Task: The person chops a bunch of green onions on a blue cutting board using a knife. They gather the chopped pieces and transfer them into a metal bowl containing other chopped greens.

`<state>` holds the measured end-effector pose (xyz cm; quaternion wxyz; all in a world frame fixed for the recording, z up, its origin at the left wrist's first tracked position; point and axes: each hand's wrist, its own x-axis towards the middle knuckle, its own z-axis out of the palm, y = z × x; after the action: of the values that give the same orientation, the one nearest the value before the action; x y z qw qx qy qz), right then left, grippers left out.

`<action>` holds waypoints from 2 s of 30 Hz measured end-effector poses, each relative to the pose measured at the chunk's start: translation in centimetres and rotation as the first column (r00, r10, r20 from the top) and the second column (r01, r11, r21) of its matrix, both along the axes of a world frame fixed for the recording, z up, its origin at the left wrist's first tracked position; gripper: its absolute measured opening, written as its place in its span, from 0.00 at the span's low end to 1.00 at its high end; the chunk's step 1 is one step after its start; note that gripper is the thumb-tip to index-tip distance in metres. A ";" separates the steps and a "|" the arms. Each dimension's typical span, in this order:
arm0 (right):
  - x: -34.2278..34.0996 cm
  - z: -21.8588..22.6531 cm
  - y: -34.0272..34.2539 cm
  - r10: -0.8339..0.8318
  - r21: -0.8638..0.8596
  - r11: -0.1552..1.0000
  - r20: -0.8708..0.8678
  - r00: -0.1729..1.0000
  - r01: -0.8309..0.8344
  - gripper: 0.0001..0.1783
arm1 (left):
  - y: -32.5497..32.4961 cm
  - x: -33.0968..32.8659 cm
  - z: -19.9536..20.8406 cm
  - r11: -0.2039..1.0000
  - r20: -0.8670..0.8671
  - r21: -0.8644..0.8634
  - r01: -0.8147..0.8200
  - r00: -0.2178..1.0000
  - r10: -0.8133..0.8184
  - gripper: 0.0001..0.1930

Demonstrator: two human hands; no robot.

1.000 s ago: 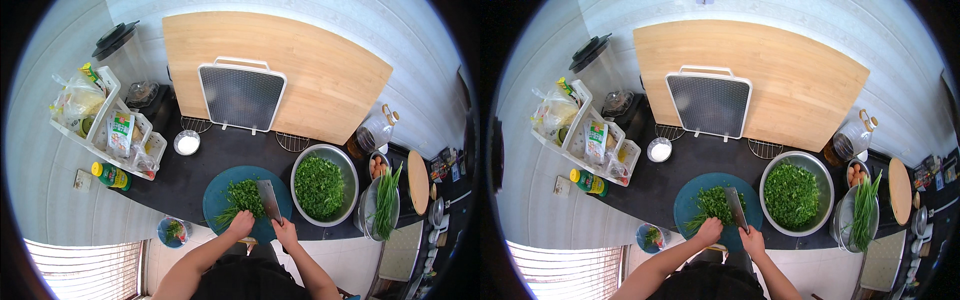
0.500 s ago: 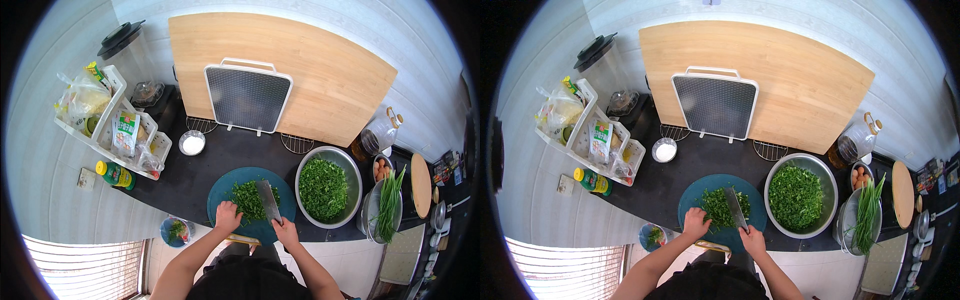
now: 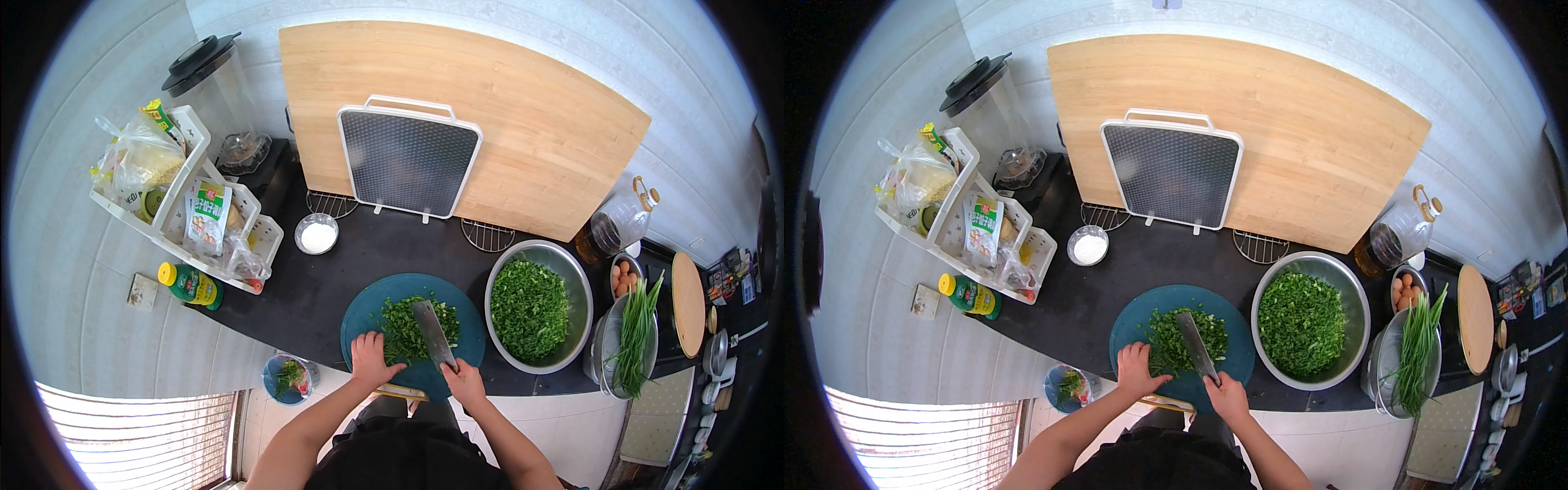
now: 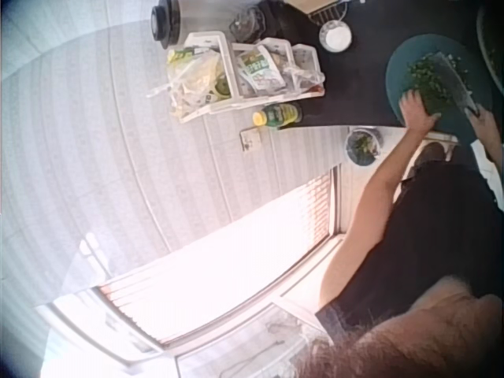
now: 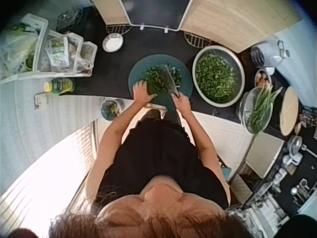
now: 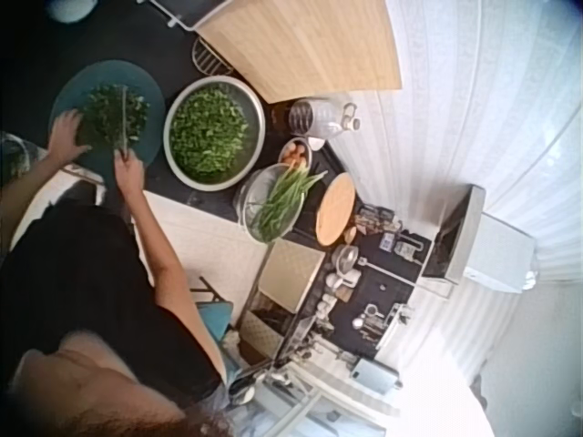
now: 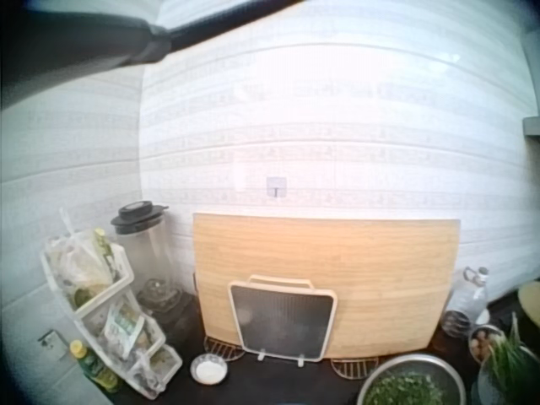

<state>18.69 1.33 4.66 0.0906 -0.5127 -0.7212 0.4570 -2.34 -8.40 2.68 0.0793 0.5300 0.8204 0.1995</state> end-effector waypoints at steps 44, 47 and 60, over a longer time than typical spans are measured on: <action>-9.5 -3.4 -3.1 0.423 0.069 0.867 0.422 0.802 -0.494 0.10 | -1.7 -0.2 -7.5 0.960 0.155 0.265 0.086 0.979 -0.130 0.08; -11.7 -2.8 -2.5 0.380 0.126 0.878 0.404 0.832 -0.462 0.11 | -1.9 -0.2 -7.0 0.965 0.122 0.238 0.106 0.983 -0.138 0.10; -6.4 -1.2 -2.5 0.359 0.071 0.914 0.310 0.880 -0.398 0.17 | -2.3 -0.3 -6.9 0.980 0.165 0.191 0.065 0.982 -0.097 0.11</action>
<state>12.33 -1.20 3.48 -0.0735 -0.4157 -0.8417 0.3367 -2.63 -10.70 -4.18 0.1090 0.5486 0.7661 0.3166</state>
